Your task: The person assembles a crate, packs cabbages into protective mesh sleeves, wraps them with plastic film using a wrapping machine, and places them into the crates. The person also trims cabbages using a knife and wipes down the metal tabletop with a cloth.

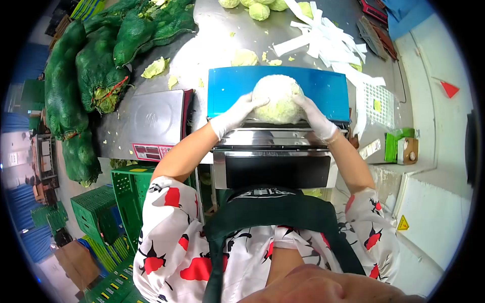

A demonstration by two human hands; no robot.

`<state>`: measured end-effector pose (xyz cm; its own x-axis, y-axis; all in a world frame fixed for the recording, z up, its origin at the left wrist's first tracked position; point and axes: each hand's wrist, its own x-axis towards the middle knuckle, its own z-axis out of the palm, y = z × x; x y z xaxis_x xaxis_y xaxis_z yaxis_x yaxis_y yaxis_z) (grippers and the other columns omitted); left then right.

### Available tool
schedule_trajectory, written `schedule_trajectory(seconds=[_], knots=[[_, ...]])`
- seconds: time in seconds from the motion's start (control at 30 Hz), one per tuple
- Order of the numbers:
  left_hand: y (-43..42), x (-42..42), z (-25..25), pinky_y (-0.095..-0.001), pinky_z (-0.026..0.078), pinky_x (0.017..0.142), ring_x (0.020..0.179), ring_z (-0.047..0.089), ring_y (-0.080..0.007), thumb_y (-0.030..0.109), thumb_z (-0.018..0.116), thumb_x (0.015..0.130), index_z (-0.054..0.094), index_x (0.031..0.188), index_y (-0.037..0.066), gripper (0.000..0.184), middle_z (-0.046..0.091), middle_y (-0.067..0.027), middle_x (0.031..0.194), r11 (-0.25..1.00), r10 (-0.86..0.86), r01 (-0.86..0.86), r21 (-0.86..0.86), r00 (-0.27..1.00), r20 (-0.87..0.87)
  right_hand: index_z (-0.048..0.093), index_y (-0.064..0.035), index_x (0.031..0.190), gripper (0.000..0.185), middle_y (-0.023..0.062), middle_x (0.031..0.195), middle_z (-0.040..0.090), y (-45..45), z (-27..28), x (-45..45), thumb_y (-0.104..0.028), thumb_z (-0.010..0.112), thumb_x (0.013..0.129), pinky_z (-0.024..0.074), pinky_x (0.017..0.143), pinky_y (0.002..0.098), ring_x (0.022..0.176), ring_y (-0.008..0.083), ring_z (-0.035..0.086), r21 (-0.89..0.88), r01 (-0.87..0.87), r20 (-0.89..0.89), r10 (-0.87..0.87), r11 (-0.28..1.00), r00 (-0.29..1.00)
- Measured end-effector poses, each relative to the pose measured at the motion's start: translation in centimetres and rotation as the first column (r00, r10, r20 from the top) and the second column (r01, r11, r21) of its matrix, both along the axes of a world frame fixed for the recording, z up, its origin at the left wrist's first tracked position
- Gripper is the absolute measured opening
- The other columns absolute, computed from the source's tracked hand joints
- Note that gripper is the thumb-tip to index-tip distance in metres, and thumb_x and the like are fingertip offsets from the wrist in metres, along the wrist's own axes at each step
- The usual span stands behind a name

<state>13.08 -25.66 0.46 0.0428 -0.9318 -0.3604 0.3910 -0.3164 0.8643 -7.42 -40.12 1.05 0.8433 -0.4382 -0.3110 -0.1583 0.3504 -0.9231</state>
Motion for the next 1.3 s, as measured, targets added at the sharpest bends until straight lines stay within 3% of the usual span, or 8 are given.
schedule_trajectory(seconds=[0.17, 0.6, 0.7, 0.77, 0.83, 1.03, 1.13, 1.3], knots=[[9.9, -6.4, 2.5, -0.0345, 0.06, 0.071, 0.112, 0.062, -0.0238, 0.048, 0.06, 0.094, 0.043, 0.142, 0.002, 0.068, 0.059, -0.0164, 0.128, 0.951, -0.258, 0.285, 0.122, 0.946, -0.195, 0.05, 0.0011, 0.137, 0.061, 0.0067, 0.119, 0.063, 8.9, 6.9, -9.0, -0.046, 0.054, 0.098, 0.0502, 0.076, 0.0255, 0.098, 0.0122, 0.06, 0.217, -0.155, -0.311, 0.218, 0.964, 0.925], [19.6, -9.9, -3.6, -0.0369, 0.032, 0.115, 0.134, 0.046, -0.023, 0.047, 0.04, 0.104, 0.035, 0.147, -0.002, 0.066, 0.045, -0.0158, 0.146, 0.907, -0.095, 0.326, 0.268, 0.777, -0.623, 0.04, -0.0092, 0.147, 0.054, 0.0065, 0.142, 0.049, 16.6, -0.1, -13.2, -0.04, 0.045, 0.103, 0.0371, 0.107, 0.0324, 0.129, 0.0173, 0.048, 0.761, 0.005, -0.151, 0.17, 0.648, 0.974], [23.6, -10.9, -6.0, -0.032, 0.042, 0.107, 0.125, 0.054, -0.017, 0.023, 0.062, 0.097, 0.041, 0.146, 0.004, 0.056, 0.053, -0.0095, 0.141, 0.977, -0.105, 0.108, 0.182, 0.994, -0.025, 0.055, -0.0044, 0.134, 0.038, 0.0097, 0.132, 0.059, 18.5, -1.7, -18.7, -0.024, 0.049, 0.102, 0.0436, 0.099, 0.0288, 0.12, 0.0171, 0.056, -0.271, -0.268, -0.501, 0.103, 0.924, 0.859], [25.0, -11.4, -5.6, -0.0328, 0.058, 0.083, 0.088, 0.072, -0.0212, 0.004, 0.062, 0.091, 0.054, 0.136, 0.014, 0.047, 0.068, -0.0102, 0.119, 0.995, -0.096, 0.059, 0.076, 0.712, 0.695, 0.062, -0.0013, 0.116, 0.025, 0.0101, 0.114, 0.064, 19.4, -3.5, -20.8, -0.018, 0.051, 0.1, 0.0465, 0.087, 0.0268, 0.104, 0.016, 0.061, -0.3, -0.141, -0.506, -0.032, 0.943, 0.862], [24.8, -10.9, -6.7, -0.0322, 0.06, 0.073, 0.08, 0.072, -0.0238, 0.002, 0.059, 0.091, 0.056, 0.134, 0.014, 0.045, 0.068, -0.0105, 0.117, 0.96, 0.197, 0.073, -0.271, 0.51, 0.837, 0.064, 0.0005, 0.101, 0.021, 0.0089, 0.096, 0.064, 19.2, -3.4, -21.1, -0.015, 0.051, 0.1, 0.0468, 0.075, 0.0266, 0.088, 0.0148, 0.061, -0.34, 0.022, -0.433, -0.177, 0.94, 0.884], [24.5, -8.9, -1.7, -0.0191, 0.038, 0.053, 0.057, 0.041, -0.0031, 0.011, 0.047, 0.104, 0.055, 0.136, 0.01, 0.033, 0.05, 0.0049, 0.066, 0.957, 0.178, -0.253, 0.14, 0.899, 0.401, 0.057, -0.0057, 0.084, 0.027, -0.0027, 0.067, 0.049, 17.1, 0.3, -19.1, -0.021, 0.047, 0.103, 0.0386, 0.055, 0.0265, 0.059, 0.0087, 0.048, 0.09, 0.533, -0.502, -0.424, 0.841, 0.754], [28.1, -9.7, -9.1, -0.0196, 0.04, 0.055, 0.062, 0.049, -0.0042, 0.016, 0.046, 0.105, 0.057, 0.128, 0.003, 0.03, 0.066, -0.0021, 0.09, 0.925, 0.108, -0.094, 0.369, 0.994, -0.018, 0.061, -0.0042, 0.091, 0.021, -0.0009, 0.072, 0.058, 21.4, -9.2, -23.1, -0.018, 0.049, 0.101, 0.046, 0.06, 0.032, 0.066, 0.0143, 0.057, -0.522, 0.005, -0.498, -0.309, 0.853, 0.81], [24.6, -14.6, -13.1, -0.0403, 0.051, 0.06, 0.061, 0.064, -0.0286, 0.019, 0.06, 0.089, 0.069, 0.094, 0.004, 0.019, 0.065, -0.0164, 0.07, 0.872, -0.469, 0.419, 0.254, 0.566, 0.678, 0.061, -0.0027, 0.124, 0.037, 0.0114, 0.116, 0.066, 27.8, -19.9, -17.9, -0.027, 0.058, 0.097, 0.0499, 0.092, 0.0323, 0.105, 0.0183, 0.062, 0.479, 0.267, -0.363, -0.088, 0.837, 0.928]])
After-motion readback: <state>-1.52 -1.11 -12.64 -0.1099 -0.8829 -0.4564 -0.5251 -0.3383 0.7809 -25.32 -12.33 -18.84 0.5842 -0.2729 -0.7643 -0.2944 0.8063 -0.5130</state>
